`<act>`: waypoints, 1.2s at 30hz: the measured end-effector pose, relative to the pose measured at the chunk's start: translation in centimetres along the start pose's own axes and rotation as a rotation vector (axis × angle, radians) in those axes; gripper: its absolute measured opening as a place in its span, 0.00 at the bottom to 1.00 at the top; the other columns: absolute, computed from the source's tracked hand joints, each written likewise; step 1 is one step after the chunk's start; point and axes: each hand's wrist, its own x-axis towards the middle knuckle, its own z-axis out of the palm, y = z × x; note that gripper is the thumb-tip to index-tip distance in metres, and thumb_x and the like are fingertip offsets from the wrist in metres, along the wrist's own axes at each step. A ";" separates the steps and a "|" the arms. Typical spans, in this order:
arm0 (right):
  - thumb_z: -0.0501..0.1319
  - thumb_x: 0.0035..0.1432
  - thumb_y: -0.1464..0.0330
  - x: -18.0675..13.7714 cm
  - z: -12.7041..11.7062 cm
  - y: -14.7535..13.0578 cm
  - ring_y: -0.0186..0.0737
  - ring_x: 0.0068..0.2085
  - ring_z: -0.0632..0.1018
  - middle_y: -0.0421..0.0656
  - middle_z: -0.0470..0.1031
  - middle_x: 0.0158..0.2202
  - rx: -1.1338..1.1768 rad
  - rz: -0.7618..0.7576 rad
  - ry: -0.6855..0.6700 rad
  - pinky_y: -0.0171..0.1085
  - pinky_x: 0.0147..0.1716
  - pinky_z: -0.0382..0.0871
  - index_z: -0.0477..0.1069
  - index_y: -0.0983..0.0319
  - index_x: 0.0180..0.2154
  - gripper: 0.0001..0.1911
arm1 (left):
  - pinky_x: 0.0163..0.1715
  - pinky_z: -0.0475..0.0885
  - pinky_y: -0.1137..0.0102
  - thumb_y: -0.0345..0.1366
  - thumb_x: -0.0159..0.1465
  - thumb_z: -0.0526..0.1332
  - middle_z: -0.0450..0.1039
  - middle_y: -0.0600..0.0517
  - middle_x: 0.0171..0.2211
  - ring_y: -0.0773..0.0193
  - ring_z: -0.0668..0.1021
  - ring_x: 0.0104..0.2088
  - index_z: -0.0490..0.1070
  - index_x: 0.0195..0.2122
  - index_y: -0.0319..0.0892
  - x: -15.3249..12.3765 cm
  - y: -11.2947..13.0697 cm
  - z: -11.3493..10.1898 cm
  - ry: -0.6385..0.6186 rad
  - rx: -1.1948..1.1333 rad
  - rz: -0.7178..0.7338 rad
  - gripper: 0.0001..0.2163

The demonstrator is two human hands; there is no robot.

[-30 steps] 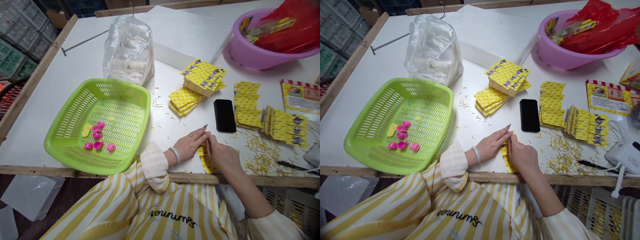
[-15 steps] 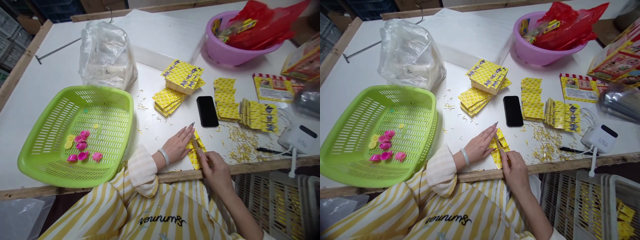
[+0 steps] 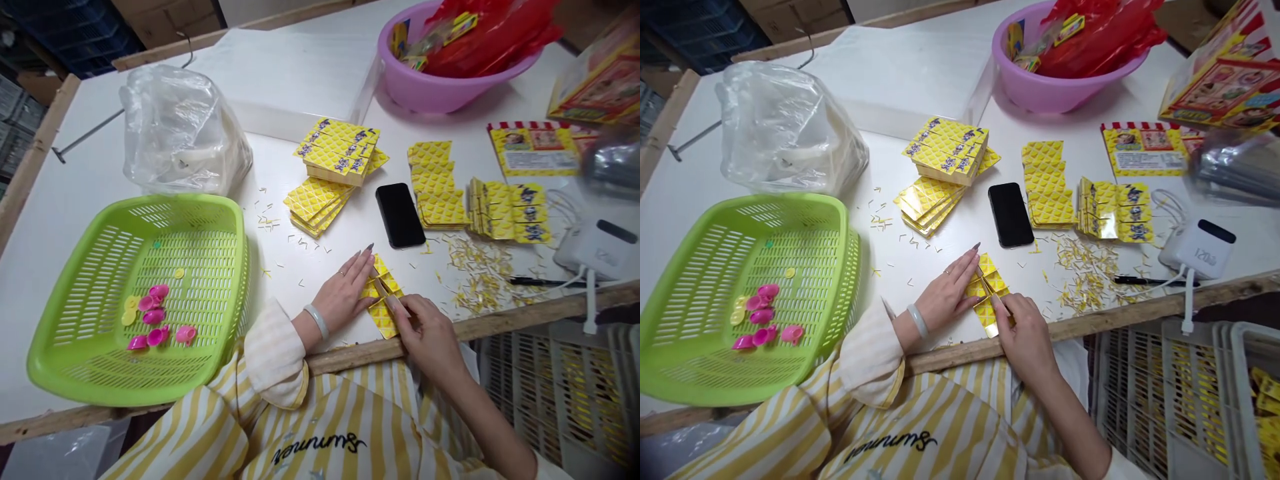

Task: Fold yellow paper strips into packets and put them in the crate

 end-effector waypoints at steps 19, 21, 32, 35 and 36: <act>0.50 0.62 0.75 -0.6 1.7 0.0 0.45 0.35 0.68 0.44 0.66 0.30 -0.194 -0.025 0.058 0.43 0.35 0.67 0.60 0.59 0.30 0.09 | 0.62 0.59 0.50 0.35 0.67 0.52 0.48 0.37 0.66 0.51 0.46 0.68 0.39 0.67 0.38 -0.6 -0.2 -0.1 0.035 -0.028 0.115 0.30; 0.51 0.61 0.73 -0.8 2.0 0.1 0.48 0.39 0.70 0.48 0.67 0.36 -0.189 -0.061 0.158 0.45 0.38 0.69 0.62 0.61 0.38 0.04 | 0.62 0.60 0.52 0.36 0.67 0.53 0.51 0.37 0.65 0.52 0.49 0.67 0.40 0.66 0.38 -0.6 -0.3 -0.2 0.020 -0.050 0.110 0.30; 0.55 0.59 0.65 0.8 -0.6 0.4 0.43 0.40 0.76 0.46 0.74 0.39 0.256 0.039 0.019 0.41 0.39 0.72 0.60 0.59 0.45 0.12 | 0.61 0.58 0.49 0.32 0.65 0.54 0.62 0.41 0.58 0.53 0.59 0.64 0.63 0.49 0.42 -0.3 1.1 -1.0 0.139 -0.352 -0.109 0.11; 0.54 0.60 0.62 2.2 -1.2 0.9 0.41 0.33 0.78 0.41 0.77 0.33 0.323 0.182 -0.050 0.38 0.32 0.70 0.62 0.58 0.43 0.10 | 0.58 0.63 0.53 0.34 0.61 0.60 0.64 0.42 0.55 0.53 0.65 0.58 0.66 0.44 0.42 0.4 2.2 -1.0 0.202 -0.333 -0.234 0.11; 0.54 0.60 0.63 2.7 -1.3 1.1 0.41 0.33 0.77 0.41 0.77 0.32 0.315 0.184 -0.085 0.38 0.32 0.69 0.65 0.58 0.42 0.09 | 0.57 0.64 0.54 0.33 0.60 0.61 0.64 0.42 0.55 0.54 0.66 0.57 0.67 0.44 0.42 0.5 2.4 -0.9 0.203 -0.326 -0.250 0.11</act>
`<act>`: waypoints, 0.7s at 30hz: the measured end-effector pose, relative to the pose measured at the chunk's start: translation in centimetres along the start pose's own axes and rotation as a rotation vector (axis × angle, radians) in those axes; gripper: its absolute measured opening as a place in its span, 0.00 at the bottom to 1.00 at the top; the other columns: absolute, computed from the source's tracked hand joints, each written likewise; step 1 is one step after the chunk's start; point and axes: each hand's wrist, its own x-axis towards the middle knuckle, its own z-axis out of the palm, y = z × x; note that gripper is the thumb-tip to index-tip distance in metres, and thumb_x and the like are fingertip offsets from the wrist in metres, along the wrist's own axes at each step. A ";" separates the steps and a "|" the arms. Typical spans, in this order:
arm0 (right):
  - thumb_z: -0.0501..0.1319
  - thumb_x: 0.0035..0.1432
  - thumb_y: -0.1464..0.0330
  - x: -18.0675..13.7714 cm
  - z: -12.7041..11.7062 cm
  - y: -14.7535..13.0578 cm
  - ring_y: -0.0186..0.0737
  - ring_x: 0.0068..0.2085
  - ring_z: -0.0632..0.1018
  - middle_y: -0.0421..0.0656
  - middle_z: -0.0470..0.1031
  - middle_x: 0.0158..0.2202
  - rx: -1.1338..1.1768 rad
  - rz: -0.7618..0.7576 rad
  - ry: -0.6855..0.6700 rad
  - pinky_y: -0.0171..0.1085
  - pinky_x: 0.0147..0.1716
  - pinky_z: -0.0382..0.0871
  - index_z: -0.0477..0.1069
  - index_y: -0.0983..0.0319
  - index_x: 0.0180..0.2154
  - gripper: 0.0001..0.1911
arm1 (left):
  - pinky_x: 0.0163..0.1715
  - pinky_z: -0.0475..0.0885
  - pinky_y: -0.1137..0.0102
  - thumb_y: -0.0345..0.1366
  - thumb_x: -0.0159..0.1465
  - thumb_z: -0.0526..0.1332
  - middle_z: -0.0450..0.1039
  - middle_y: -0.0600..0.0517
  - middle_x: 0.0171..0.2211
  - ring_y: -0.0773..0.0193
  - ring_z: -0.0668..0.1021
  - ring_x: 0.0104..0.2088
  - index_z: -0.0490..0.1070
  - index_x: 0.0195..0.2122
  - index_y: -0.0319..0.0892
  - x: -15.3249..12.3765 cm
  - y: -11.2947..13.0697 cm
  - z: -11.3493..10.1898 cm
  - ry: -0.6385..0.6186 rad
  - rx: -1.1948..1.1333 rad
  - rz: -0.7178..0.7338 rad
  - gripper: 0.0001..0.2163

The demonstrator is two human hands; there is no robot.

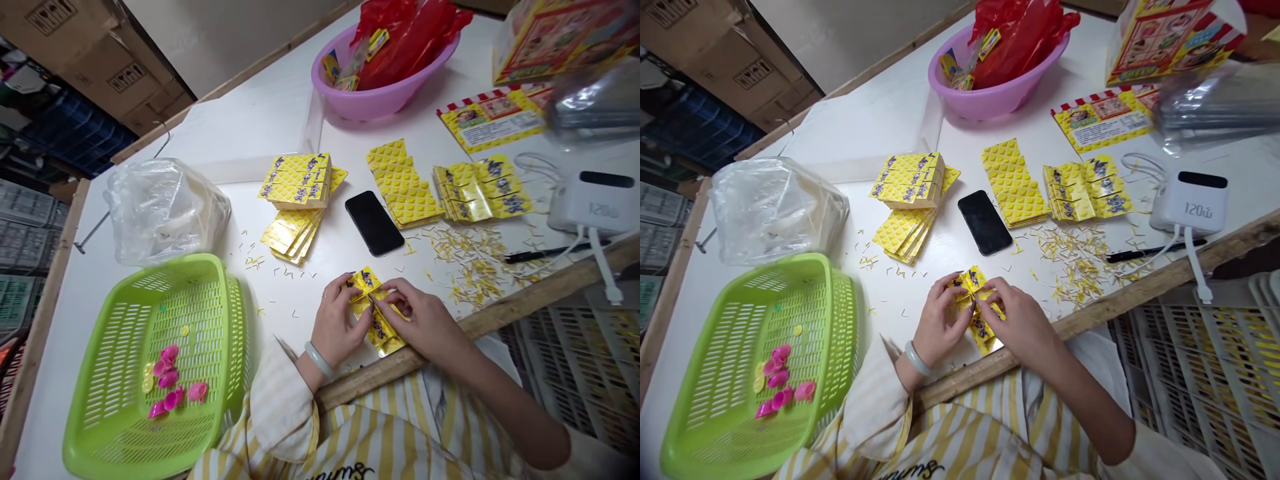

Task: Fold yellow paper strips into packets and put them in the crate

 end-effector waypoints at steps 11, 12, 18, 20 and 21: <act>0.53 0.59 0.72 1.3 0.7 -0.7 0.47 0.39 0.70 0.45 0.76 0.33 -0.355 -0.160 -0.100 0.42 0.37 0.64 0.72 0.61 0.33 0.09 | 0.56 0.65 0.56 0.29 0.56 0.62 0.66 0.44 0.51 0.55 0.68 0.54 0.71 0.40 0.41 0.5 1.2 0.7 0.044 0.055 -0.085 0.10; 0.52 0.59 0.73 1.3 0.7 -0.5 0.47 0.39 0.70 0.45 0.76 0.33 -0.352 -0.166 -0.110 0.42 0.37 0.64 0.72 0.60 0.34 0.10 | 0.55 0.65 0.55 0.30 0.56 0.63 0.66 0.44 0.51 0.55 0.68 0.54 0.71 0.39 0.41 0.6 1.3 0.7 0.041 0.067 -0.089 0.10; 0.51 0.57 0.73 1.5 0.5 0.8 0.42 0.36 0.73 0.45 0.72 0.34 -0.144 -0.016 -0.079 0.38 0.34 0.66 0.65 0.60 0.38 0.07 | 0.56 0.65 0.55 0.32 0.61 0.60 0.66 0.43 0.52 0.55 0.67 0.54 0.70 0.42 0.41 0.5 1.0 0.4 -0.012 0.104 -0.067 0.08; 0.53 0.54 0.72 1.7 0.6 0.9 0.41 0.34 0.72 0.44 0.70 0.34 -0.108 0.029 -0.012 0.37 0.31 0.66 0.61 0.59 0.37 0.07 | 0.56 0.64 0.56 0.30 0.61 0.58 0.66 0.43 0.53 0.56 0.67 0.55 0.70 0.42 0.41 0.4 0.8 0.1 -0.047 0.100 -0.066 0.09; 0.55 0.52 0.71 1.8 0.7 0.9 0.40 0.33 0.72 0.44 0.68 0.35 -0.107 0.040 0.019 0.37 0.29 0.66 0.60 0.59 0.37 0.08 | 0.56 0.64 0.55 0.30 0.61 0.58 0.65 0.43 0.53 0.55 0.67 0.55 0.71 0.42 0.41 0.5 0.8 0.0 -0.063 0.099 -0.067 0.09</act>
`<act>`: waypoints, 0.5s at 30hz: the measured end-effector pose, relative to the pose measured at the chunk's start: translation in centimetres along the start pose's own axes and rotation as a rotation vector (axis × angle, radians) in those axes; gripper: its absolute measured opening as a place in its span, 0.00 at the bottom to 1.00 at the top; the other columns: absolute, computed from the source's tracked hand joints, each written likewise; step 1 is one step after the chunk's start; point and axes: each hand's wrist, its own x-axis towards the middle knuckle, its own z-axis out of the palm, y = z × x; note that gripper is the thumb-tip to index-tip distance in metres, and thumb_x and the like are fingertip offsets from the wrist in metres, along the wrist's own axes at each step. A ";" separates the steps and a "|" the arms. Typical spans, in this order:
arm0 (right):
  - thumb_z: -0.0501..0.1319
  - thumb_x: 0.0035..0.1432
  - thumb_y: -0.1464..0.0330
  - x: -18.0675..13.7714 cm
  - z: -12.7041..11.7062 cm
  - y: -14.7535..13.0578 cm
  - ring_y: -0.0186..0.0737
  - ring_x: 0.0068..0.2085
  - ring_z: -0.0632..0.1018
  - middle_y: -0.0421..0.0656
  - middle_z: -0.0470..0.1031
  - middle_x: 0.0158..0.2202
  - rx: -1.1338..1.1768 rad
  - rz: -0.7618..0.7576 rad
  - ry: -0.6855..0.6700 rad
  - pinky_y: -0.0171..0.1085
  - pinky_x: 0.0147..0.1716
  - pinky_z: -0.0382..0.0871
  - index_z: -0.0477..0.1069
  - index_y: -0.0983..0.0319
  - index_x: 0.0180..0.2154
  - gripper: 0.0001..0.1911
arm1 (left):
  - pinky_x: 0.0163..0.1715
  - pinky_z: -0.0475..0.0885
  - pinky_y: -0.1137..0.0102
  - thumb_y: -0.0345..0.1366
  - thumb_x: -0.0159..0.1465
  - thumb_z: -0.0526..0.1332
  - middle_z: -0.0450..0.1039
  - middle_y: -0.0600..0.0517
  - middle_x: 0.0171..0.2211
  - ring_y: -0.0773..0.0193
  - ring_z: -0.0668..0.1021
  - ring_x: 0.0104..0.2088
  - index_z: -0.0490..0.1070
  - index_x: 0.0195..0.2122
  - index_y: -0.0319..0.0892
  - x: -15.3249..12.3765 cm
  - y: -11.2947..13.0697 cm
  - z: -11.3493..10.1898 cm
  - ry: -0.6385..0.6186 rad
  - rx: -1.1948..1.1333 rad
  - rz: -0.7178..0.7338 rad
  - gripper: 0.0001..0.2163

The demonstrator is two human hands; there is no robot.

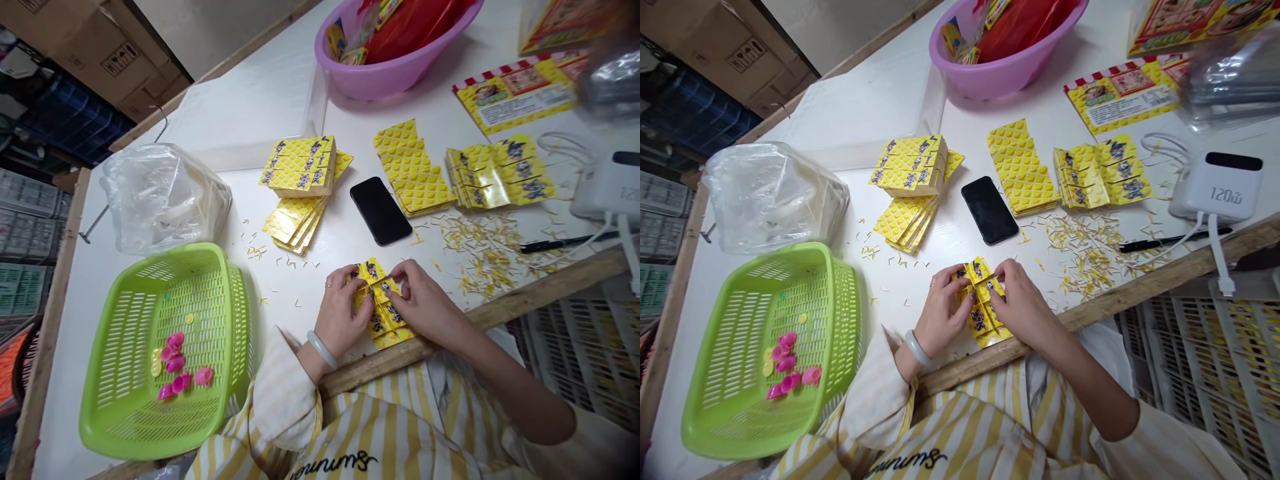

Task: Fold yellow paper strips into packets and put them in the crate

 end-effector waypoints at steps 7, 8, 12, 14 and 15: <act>0.56 0.53 0.69 -0.8 0.3 -1.0 0.42 0.36 0.73 0.46 0.63 0.40 -0.157 -0.063 0.156 0.40 0.34 0.69 0.65 0.60 0.37 0.08 | 0.55 0.65 0.55 0.28 0.56 0.61 0.67 0.45 0.50 0.55 0.68 0.53 0.72 0.40 0.41 0.4 -0.1 0.1 0.027 -0.038 -0.026 0.10; 0.56 0.54 0.68 -1.1 0.4 -1.1 0.43 0.37 0.73 0.47 0.64 0.40 -0.149 -0.098 0.162 0.41 0.36 0.70 0.67 0.60 0.37 0.07 | 0.54 0.65 0.55 0.28 0.55 0.62 0.68 0.45 0.49 0.55 0.68 0.52 0.73 0.38 0.41 0.5 -0.1 0.3 0.055 -0.041 -0.038 0.09; 0.59 0.54 0.64 -1.6 0.7 -1.0 0.47 0.41 0.73 0.48 0.65 0.40 -0.096 -0.145 0.179 0.45 0.43 0.70 0.72 0.61 0.38 0.11 | 0.53 0.65 0.53 0.28 0.55 0.62 0.69 0.46 0.46 0.53 0.69 0.51 0.72 0.34 0.41 0.8 -0.1 1.0 0.110 -0.033 -0.075 0.06; 0.59 0.54 0.64 -1.7 1.0 -0.9 0.48 0.42 0.73 0.49 0.65 0.41 -0.114 -0.137 0.181 0.47 0.44 0.70 0.72 0.62 0.39 0.12 | 0.53 0.64 0.52 0.27 0.55 0.62 0.68 0.46 0.47 0.53 0.68 0.51 0.71 0.35 0.41 0.8 -0.1 1.1 0.103 -0.018 -0.064 0.07; 0.59 0.54 0.64 -1.7 1.2 -0.9 0.49 0.42 0.72 0.49 0.65 0.42 -0.130 -0.131 0.181 0.48 0.44 0.70 0.72 0.62 0.40 0.12 | 0.53 0.64 0.52 0.26 0.54 0.62 0.67 0.45 0.48 0.53 0.68 0.52 0.71 0.36 0.41 0.7 -0.1 1.2 0.098 -0.010 -0.053 0.09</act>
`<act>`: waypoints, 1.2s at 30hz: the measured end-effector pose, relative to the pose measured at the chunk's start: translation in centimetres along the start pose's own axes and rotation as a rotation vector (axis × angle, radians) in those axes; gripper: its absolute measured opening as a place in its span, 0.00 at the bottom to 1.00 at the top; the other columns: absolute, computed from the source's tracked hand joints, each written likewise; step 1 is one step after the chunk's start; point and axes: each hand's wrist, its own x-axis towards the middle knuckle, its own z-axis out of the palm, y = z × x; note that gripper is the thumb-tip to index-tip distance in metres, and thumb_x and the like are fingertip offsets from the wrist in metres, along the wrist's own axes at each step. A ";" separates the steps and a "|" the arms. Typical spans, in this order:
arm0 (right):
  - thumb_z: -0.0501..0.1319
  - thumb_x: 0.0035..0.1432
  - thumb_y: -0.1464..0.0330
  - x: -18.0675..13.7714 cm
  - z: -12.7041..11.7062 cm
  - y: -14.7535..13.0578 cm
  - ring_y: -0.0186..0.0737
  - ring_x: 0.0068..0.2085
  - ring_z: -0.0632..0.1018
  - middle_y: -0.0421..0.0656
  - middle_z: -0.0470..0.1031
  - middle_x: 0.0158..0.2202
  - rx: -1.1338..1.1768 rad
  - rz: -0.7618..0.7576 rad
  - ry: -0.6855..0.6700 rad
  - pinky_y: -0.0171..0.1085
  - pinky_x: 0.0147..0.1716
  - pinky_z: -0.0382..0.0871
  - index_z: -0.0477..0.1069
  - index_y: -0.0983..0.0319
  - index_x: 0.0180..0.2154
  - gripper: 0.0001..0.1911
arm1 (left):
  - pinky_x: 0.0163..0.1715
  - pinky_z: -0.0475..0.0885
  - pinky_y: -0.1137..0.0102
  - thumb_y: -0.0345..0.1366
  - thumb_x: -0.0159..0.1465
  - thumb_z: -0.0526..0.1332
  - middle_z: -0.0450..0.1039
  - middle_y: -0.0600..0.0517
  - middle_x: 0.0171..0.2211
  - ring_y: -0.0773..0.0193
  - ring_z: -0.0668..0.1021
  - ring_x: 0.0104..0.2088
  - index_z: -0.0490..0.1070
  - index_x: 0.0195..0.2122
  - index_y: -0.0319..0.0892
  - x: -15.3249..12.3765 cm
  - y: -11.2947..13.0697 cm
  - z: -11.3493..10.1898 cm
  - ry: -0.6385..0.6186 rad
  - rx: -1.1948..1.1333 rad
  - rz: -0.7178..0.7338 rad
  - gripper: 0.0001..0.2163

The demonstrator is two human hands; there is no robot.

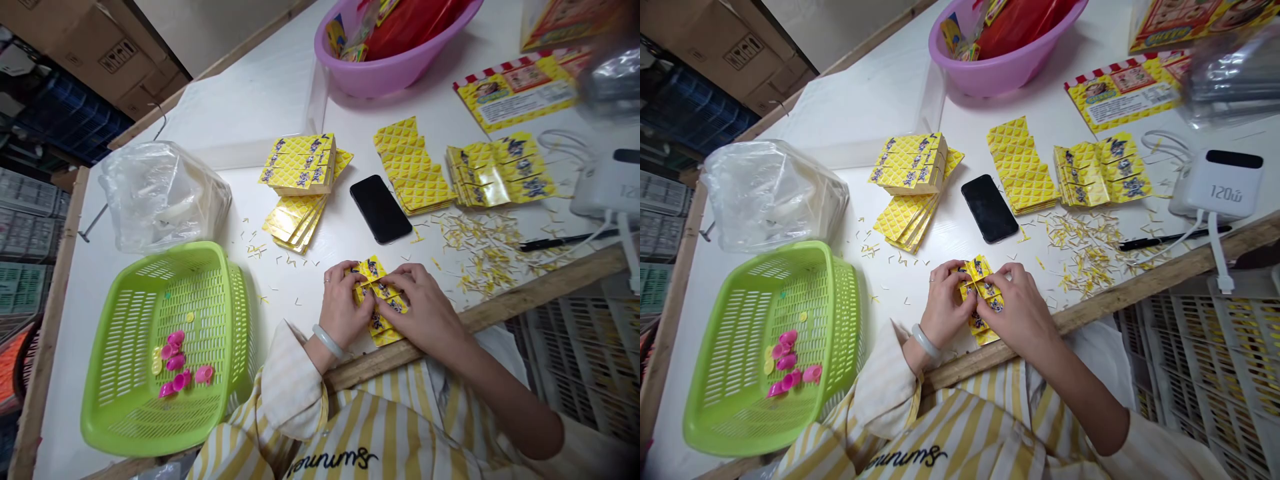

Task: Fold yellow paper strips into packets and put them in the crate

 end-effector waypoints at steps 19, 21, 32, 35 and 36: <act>0.58 0.56 0.68 4.1 -1.0 2.9 0.34 0.32 0.73 0.43 0.62 0.42 0.034 -0.150 -0.241 0.36 0.31 0.70 0.74 0.57 0.42 0.11 | 0.52 0.64 0.57 0.36 0.64 0.58 0.65 0.45 0.48 0.56 0.65 0.50 0.72 0.44 0.44 0.2 -3.0 -1.3 -0.129 0.161 0.266 0.09; 0.60 0.55 0.68 4.3 -0.8 2.8 0.35 0.34 0.73 0.42 0.63 0.42 0.009 -0.131 -0.231 0.35 0.32 0.70 0.74 0.56 0.42 0.11 | 0.50 0.65 0.59 0.36 0.64 0.59 0.67 0.46 0.45 0.57 0.67 0.48 0.73 0.42 0.44 0.6 -3.0 -1.2 -0.163 0.129 0.239 0.08; 0.56 0.58 0.68 -1.7 -2.7 0.4 0.51 0.45 0.70 0.52 0.66 0.44 -0.142 -0.274 0.052 0.46 0.44 0.68 0.69 0.63 0.45 0.13 | 0.52 0.64 0.57 0.32 0.59 0.59 0.68 0.46 0.48 0.56 0.70 0.51 0.67 0.43 0.44 -0.5 -0.8 -4.0 -0.170 0.051 0.298 0.11; 0.54 0.60 0.68 -3.2 -2.0 1.0 0.46 0.39 0.71 0.49 0.67 0.39 -0.153 -0.272 -0.057 0.44 0.38 0.69 0.71 0.61 0.41 0.10 | 0.50 0.66 0.58 0.34 0.62 0.58 0.70 0.46 0.45 0.57 0.70 0.49 0.68 0.44 0.44 -1.8 -0.8 -3.1 -0.195 0.072 0.366 0.09; 0.54 0.60 0.69 -3.4 -1.8 1.3 0.45 0.38 0.71 0.49 0.68 0.38 -0.159 -0.259 -0.086 0.43 0.37 0.69 0.72 0.61 0.41 0.10 | 0.50 0.67 0.58 0.35 0.63 0.58 0.70 0.46 0.44 0.57 0.70 0.48 0.68 0.45 0.44 -2.1 -0.9 -2.6 -0.199 0.103 0.360 0.10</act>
